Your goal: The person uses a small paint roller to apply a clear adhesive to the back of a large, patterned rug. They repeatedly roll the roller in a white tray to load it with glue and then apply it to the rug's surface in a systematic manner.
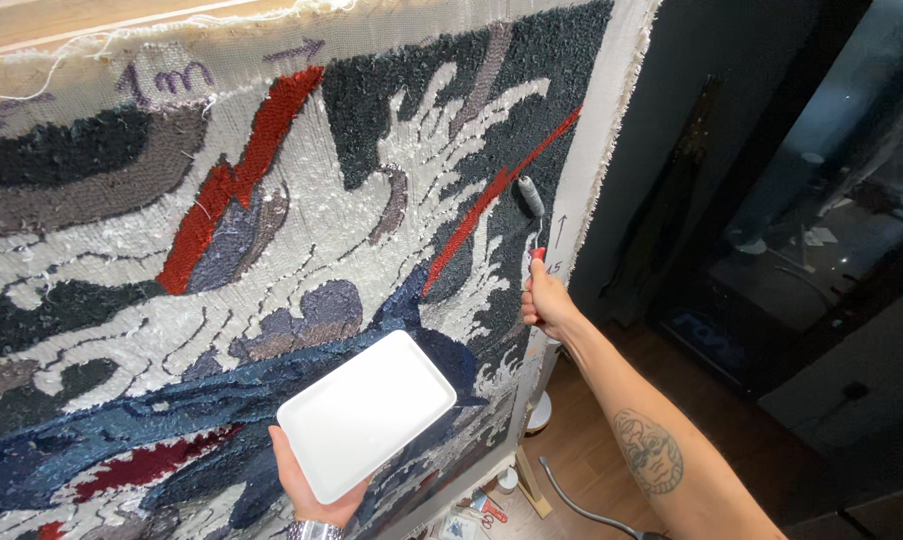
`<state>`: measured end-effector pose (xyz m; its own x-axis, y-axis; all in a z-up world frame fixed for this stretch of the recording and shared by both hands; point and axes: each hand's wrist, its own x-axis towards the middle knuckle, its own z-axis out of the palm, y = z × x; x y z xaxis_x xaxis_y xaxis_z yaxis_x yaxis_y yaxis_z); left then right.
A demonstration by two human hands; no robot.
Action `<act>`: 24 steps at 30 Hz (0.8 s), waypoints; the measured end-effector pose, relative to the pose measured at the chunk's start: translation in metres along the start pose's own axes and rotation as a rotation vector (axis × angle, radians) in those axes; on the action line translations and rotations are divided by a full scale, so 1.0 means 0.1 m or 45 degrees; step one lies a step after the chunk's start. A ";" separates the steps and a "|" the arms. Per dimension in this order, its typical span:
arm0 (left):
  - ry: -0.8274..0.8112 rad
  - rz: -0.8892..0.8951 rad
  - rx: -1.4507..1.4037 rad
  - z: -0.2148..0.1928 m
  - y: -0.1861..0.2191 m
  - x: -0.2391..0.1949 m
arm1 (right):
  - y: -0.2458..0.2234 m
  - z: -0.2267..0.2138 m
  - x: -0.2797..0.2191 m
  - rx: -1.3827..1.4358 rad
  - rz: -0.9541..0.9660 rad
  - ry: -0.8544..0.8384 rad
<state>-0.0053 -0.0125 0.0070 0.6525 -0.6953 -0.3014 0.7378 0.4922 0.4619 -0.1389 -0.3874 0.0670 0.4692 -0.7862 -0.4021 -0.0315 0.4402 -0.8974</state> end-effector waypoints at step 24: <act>-0.042 -0.053 -0.032 0.15 0.11 0.06 | 0.52 0.10 0.02 0.057 0.085 -0.100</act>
<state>0.0045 -0.0189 0.0229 0.6154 -0.7320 -0.2923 0.7686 0.4752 0.4283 -0.1312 -0.3614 0.0210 0.5351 -0.7189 -0.4436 -0.0261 0.5108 -0.8593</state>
